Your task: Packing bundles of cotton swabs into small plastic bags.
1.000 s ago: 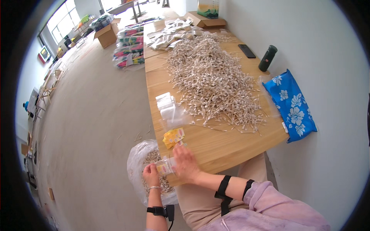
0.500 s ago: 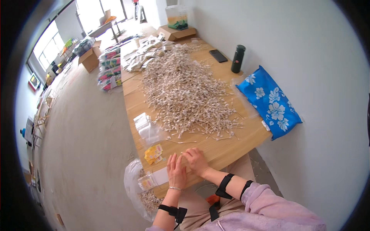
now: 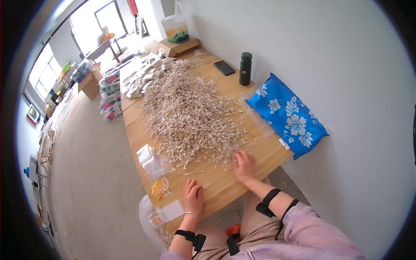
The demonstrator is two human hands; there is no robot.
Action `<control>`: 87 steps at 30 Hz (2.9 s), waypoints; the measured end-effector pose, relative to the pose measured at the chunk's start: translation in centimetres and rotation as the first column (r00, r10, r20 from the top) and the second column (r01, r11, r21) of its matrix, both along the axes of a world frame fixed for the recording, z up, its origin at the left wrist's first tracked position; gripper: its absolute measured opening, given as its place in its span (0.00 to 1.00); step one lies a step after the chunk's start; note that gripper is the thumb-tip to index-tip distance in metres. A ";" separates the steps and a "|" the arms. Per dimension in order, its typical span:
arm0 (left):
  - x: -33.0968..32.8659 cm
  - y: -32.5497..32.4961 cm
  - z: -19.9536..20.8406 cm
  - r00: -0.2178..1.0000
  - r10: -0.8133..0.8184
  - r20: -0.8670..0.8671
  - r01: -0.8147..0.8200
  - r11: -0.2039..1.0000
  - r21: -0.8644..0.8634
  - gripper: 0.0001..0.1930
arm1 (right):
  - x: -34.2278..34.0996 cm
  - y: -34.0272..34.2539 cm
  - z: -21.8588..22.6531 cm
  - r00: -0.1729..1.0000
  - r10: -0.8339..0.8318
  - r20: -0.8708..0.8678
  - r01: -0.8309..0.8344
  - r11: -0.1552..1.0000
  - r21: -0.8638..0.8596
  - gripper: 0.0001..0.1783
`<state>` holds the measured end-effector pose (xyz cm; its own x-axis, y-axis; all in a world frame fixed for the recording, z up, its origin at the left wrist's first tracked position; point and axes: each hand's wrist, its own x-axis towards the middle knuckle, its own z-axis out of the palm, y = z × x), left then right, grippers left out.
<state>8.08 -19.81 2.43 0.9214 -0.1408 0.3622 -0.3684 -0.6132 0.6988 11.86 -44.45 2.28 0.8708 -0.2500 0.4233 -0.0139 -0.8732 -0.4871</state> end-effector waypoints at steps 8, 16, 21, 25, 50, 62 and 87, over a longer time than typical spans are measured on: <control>-0.6 0.2 0.4 0.996 0.055 0.066 -0.060 0.995 0.083 0.05 | 1.4 8.6 0.1 0.866 0.496 0.058 -0.496 0.868 -0.026 0.16; -0.4 -0.5 0.4 0.994 0.065 0.088 -0.078 0.985 0.156 0.05 | 7.8 6.0 1.4 0.834 0.545 -0.084 -0.549 0.806 -0.222 0.18; -0.7 -0.3 0.2 0.992 0.096 0.080 -0.112 0.966 0.234 0.06 | 8.5 6.8 7.1 0.807 0.586 0.074 -0.566 0.804 -0.182 0.17; -0.3 -0.7 0.4 0.992 0.098 0.081 -0.115 0.962 0.246 0.07 | 11.7 7.1 6.0 0.728 0.683 0.048 -0.581 0.654 -0.484 0.20; -0.8 0.1 0.8 0.994 0.097 0.044 -0.104 0.974 0.199 0.08 | 20.3 11.2 10.1 0.634 0.703 -0.323 -0.687 0.320 -0.653 0.08; -1.0 -0.5 -0.3 0.990 0.127 0.054 -0.134 0.978 0.158 0.07 | 9.2 15.0 4.1 0.526 0.777 -0.346 -0.823 0.364 -0.435 0.11; -1.0 0.6 0.4 0.982 0.177 0.066 -0.178 0.984 -0.002 0.05 | 0.7 7.7 1.7 0.932 0.360 -0.027 -0.361 0.931 -0.048 0.11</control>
<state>7.11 -19.23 2.80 0.9062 0.0213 0.4223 -0.2983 -0.6754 0.6744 12.52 -36.75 3.94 0.9056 0.1039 0.4112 0.2985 -0.8448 -0.4440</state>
